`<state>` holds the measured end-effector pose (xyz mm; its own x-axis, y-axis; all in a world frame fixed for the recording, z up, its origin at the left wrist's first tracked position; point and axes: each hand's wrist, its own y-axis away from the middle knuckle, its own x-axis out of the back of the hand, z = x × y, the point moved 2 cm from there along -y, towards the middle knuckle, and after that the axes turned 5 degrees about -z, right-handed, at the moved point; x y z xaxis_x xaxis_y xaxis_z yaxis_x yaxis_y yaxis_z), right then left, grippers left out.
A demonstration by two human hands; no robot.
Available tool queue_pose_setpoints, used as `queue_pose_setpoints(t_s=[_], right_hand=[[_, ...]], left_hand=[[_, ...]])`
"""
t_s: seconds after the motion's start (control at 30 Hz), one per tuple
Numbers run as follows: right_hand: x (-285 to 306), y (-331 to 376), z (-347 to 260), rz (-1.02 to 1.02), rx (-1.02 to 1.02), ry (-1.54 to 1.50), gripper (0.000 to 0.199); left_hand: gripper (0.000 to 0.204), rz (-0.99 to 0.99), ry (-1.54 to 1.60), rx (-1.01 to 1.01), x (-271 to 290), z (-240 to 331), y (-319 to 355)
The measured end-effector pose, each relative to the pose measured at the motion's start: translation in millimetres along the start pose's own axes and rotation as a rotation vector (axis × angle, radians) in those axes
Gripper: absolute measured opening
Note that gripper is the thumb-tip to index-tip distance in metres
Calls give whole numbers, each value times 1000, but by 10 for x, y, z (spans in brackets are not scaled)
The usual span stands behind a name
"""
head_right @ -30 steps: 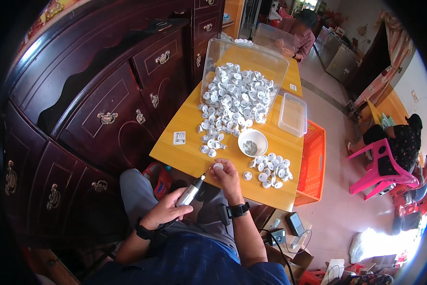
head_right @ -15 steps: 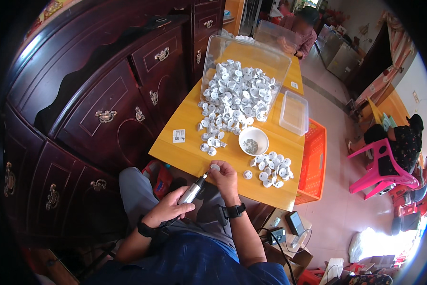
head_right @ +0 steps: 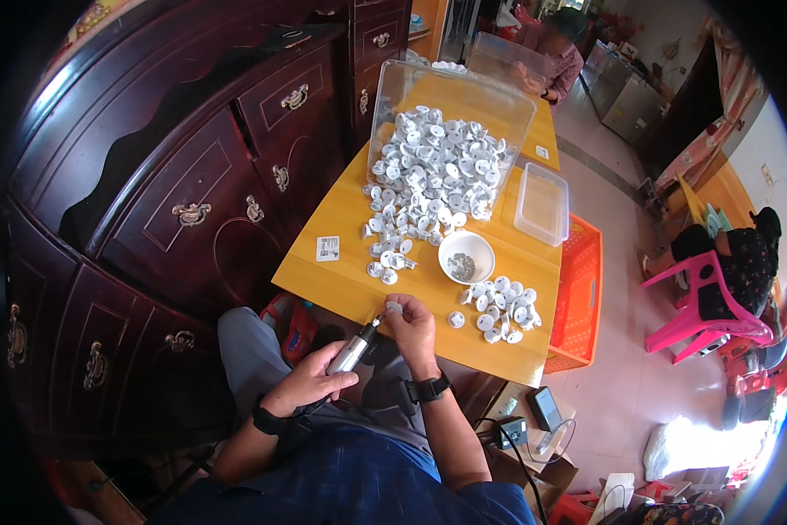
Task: Assembling small plastic and metal components using an electric screwdriver.
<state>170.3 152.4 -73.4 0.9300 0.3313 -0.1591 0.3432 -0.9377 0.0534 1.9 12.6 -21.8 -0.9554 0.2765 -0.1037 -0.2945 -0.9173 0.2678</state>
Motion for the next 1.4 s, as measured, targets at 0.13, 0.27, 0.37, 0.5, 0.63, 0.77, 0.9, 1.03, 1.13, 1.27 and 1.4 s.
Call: queue_pose_setpoints(t_s=[0.13, 0.27, 0.37, 0.5, 0.63, 0.77, 0.9, 1.03, 1.13, 1.27, 1.4], right_hand=[[-16, 5, -1, 0, 8, -33, 16], [-4, 2, 29, -2, 19, -10, 16], [0, -3, 42, -6, 15, 16, 16], [-2, 4, 31, -12, 0, 55, 15], [-4, 11, 37, -9, 6, 60, 15], [-6, 11, 43, -13, -15, 74, 14], [-12, 9, 39, -10, -13, 124, 13], [-17, 17, 18, -3, -28, 117, 12], [-27, 14, 10, -11, -20, 107, 13], [-24, 15, 16, -7, -20, 140, 13], [-5, 5, 46, -29, -35, 82, 13]], left_hand=[[59, 18, -3, -12, 12, -29, -10], [59, 15, -4, -9, 11, -31, -16], [58, 19, 6, -2, 11, -33, -10], [57, 19, 20, 1, 5, -3, 6], [56, 3, 38, 38, 10, 8, 14], [52, -1, 69, 43, 19, 7, 18], [44, 8, 99, 37, 22, -3, 12], [47, 0, 75, 79, 22, 41, 4], [47, 6, 71, 94, 19, 67, 8], [47, 12, 63, 100, 2, 82, 5], [47, 8, 90, 103, -8, 78, 4]])
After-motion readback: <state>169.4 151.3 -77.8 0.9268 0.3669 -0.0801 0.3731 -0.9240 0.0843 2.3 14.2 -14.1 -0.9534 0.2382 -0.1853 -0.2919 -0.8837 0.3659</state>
